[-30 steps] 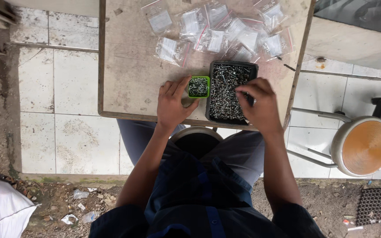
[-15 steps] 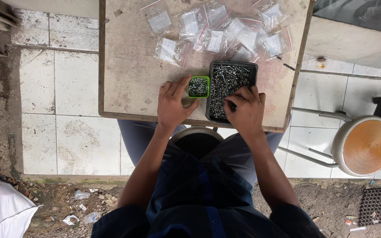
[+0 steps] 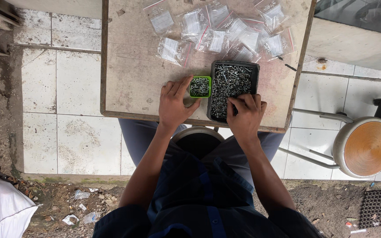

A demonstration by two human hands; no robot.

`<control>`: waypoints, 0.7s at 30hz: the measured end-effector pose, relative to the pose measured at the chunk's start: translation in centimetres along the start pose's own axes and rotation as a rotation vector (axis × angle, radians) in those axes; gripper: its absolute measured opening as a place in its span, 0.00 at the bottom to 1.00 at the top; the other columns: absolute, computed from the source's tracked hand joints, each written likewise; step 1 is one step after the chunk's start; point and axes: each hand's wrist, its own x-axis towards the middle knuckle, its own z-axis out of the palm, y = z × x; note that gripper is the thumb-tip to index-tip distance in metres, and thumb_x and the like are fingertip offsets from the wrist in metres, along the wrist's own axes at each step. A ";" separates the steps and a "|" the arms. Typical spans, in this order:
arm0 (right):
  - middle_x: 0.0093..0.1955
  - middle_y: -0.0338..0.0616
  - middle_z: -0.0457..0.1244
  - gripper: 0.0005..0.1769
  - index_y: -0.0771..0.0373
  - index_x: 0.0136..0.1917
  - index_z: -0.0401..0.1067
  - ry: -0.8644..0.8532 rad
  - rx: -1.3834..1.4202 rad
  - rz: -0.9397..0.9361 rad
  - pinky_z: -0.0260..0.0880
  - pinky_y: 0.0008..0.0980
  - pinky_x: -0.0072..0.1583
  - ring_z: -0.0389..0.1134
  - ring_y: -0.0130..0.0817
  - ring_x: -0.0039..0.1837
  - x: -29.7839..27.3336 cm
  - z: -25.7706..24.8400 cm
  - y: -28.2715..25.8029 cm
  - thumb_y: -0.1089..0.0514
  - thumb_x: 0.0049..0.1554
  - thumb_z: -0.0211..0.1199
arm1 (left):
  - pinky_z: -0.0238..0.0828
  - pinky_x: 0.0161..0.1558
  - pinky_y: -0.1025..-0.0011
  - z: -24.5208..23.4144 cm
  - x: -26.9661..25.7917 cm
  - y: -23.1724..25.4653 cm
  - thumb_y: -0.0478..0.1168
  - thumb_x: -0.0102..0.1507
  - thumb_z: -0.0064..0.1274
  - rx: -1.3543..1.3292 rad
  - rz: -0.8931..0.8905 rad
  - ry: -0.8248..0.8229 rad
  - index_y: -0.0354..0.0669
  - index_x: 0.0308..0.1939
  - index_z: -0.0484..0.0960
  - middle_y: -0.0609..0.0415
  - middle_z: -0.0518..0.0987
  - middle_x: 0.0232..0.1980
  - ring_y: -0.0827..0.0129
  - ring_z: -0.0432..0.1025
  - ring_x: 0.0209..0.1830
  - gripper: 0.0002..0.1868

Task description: The person sits at a table and sorts small metal screws from a large black tray into a smaller green container using their hands. They repeatedly pick up handfuls of screws and transfer them, occasionally adjusting the position of the containers.

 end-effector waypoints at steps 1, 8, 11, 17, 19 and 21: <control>0.47 0.28 0.60 0.04 0.50 0.47 0.83 0.000 -0.001 0.000 0.57 0.39 0.54 0.63 0.31 0.56 0.0 0.0 0.0 0.60 0.60 0.73 | 0.71 0.48 0.58 0.0 0.0 0.0 0.49 0.58 0.74 -0.001 0.000 0.000 0.52 0.74 0.77 0.54 0.83 0.61 0.60 0.75 0.51 0.40; 0.47 0.28 0.58 0.05 0.49 0.46 0.81 -0.047 -0.001 0.016 0.56 0.39 0.54 0.62 0.31 0.54 0.6 -0.5 -0.4 0.61 0.58 0.73 | 0.70 0.49 0.59 -0.1 0.1 0.1 0.50 0.58 0.74 0.003 0.005 0.004 0.51 0.74 0.78 0.53 0.83 0.61 0.60 0.74 0.50 0.40; 0.48 0.27 0.58 0.06 0.50 0.48 0.79 -0.058 0.128 0.066 0.55 0.39 0.54 0.63 0.31 0.54 1.0 -1.4 -0.5 0.63 0.60 0.71 | 0.70 0.49 0.59 -0.5 0.2 0.6 0.49 0.59 0.73 -0.006 0.002 0.001 0.51 0.74 0.77 0.53 0.83 0.61 0.60 0.74 0.50 0.40; 0.51 0.38 0.54 0.06 0.62 0.56 0.76 0.054 0.715 0.084 0.62 0.40 0.57 0.63 0.38 0.53 1.5 -3.3 -0.1 0.67 0.69 0.60 | 0.71 0.49 0.60 -0.1 0.1 0.1 0.50 0.56 0.74 0.011 -0.002 0.027 0.52 0.73 0.79 0.54 0.84 0.59 0.62 0.75 0.49 0.41; 0.52 0.41 0.54 0.05 0.64 0.57 0.74 0.068 0.821 0.097 0.62 0.40 0.58 0.63 0.39 0.53 1.3 -3.8 -0.3 0.66 0.70 0.57 | 0.71 0.49 0.61 0.0 0.0 0.1 0.51 0.55 0.75 0.016 0.004 0.032 0.53 0.73 0.79 0.55 0.84 0.59 0.62 0.75 0.49 0.41; 0.51 0.42 0.52 0.07 0.67 0.56 0.71 0.089 0.901 0.076 0.61 0.40 0.58 0.60 0.38 0.54 1.5 -4.2 -0.7 0.65 0.71 0.52 | 0.70 0.49 0.60 -0.2 0.1 0.2 0.50 0.55 0.75 0.017 0.013 0.036 0.53 0.73 0.79 0.55 0.84 0.59 0.62 0.75 0.48 0.42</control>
